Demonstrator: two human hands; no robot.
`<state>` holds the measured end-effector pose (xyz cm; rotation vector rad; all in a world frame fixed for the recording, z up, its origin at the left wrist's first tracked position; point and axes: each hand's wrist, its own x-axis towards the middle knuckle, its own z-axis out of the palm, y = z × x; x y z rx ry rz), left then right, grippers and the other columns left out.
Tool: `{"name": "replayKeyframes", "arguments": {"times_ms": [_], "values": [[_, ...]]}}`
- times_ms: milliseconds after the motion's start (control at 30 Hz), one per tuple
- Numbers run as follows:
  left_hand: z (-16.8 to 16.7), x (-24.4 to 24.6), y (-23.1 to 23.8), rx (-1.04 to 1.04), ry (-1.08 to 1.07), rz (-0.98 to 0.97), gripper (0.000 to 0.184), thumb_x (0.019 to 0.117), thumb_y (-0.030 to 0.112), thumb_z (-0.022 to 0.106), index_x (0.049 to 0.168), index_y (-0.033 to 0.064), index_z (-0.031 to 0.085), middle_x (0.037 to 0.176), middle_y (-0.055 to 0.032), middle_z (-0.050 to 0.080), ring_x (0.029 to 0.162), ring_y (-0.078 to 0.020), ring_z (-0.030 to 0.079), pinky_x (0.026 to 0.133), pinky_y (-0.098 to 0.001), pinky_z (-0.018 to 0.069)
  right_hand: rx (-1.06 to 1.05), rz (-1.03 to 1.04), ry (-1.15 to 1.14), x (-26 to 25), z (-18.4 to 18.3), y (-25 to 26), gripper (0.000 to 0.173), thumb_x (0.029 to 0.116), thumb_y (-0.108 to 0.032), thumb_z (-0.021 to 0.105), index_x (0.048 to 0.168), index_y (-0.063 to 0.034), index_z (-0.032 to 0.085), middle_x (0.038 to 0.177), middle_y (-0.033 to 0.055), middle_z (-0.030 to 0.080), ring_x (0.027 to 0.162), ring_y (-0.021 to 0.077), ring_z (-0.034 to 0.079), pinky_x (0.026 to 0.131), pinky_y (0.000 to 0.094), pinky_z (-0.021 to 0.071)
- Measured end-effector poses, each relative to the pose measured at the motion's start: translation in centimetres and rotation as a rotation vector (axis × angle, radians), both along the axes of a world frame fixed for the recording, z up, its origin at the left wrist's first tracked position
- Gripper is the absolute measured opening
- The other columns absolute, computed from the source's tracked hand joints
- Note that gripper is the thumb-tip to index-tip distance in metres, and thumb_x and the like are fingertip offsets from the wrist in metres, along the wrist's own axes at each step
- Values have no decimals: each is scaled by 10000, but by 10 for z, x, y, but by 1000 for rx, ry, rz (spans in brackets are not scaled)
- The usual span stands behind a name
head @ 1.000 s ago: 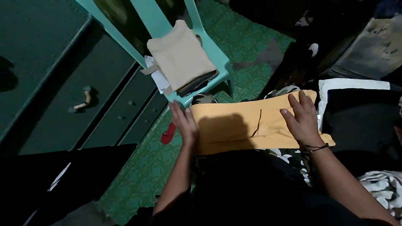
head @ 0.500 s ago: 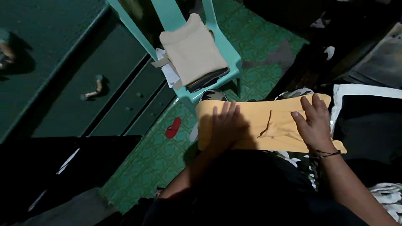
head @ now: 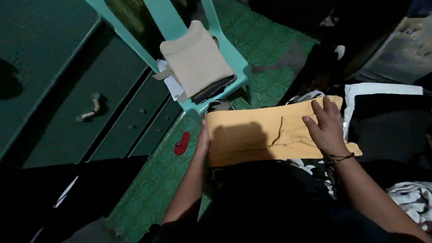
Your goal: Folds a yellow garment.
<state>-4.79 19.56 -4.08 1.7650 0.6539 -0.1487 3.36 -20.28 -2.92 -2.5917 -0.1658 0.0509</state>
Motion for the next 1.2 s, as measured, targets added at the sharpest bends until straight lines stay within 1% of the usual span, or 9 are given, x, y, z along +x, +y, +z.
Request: {"name": "replayKeyframes", "arguments": {"times_ms": [167,433,533,633,700,800,967,1067,1200], "values": [[-24,-19,1,-313,97,167,743,1040,660,122,1466,181,496,1289,-96,662,1160,-194,646,950,-452,562,-22,4,-13,0,-4,-2,738,1000,-691,366,1587,-245,411,1702,103,220,1562,383,170,1215,664,181],[-42,-38,12,-427,327,231,709,1057,637,151,1362,134,545,1112,-112,691,978,-224,676,806,-466,586,11,34,-37,-8,0,-16,1022,808,-833,580,1622,-274,317,1720,140,102,1569,418,93,1176,735,175],[-48,-36,16,-462,303,226,688,1061,630,173,1334,134,564,1076,-103,703,951,-218,686,791,-460,593,-62,83,-131,-23,16,-7,922,872,-813,503,1604,-267,370,1718,111,149,1575,414,56,1172,776,84],[-53,-34,24,-206,219,242,547,1101,496,294,1415,103,509,1219,-113,666,1066,-201,661,874,-438,575,-47,167,-192,-37,26,5,775,949,-725,469,1585,-285,411,1708,83,210,1575,402,91,1169,780,67],[-49,-31,36,129,16,240,650,1077,421,468,1549,-8,342,1442,-252,518,1279,-314,562,1052,-492,486,-11,163,-166,-42,20,6,734,978,-699,441,1590,-295,401,1709,65,211,1579,381,94,1171,773,70],[-6,-14,28,456,-319,224,613,1051,277,525,1488,-114,348,1354,-326,523,1194,-342,559,1012,-441,478,-14,107,-86,-42,2,-6,690,1020,-651,385,1602,-280,375,1714,55,195,1577,382,100,1170,754,139],[65,10,-63,297,-344,-254,520,1021,170,558,1477,-22,401,1042,-143,680,893,-169,670,803,-373,575,71,88,-48,-38,-8,-19,655,1045,-627,300,1614,-306,343,1728,33,138,1583,355,87,1198,689,199],[75,22,-123,269,-142,-617,608,979,213,664,1518,61,426,1228,-131,680,973,-207,704,851,-435,595,86,92,-64,-37,-9,-21,669,1038,-647,288,1615,-311,342,1728,33,138,1586,342,82,1212,669,194],[59,38,-163,128,-59,-736,929,960,231,713,1643,148,88,970,-124,691,783,-203,684,719,-414,602,90,96,-80,-37,-11,-21,681,1032,-662,287,1609,-307,357,1723,39,157,1584,344,95,1221,650,198]]}}
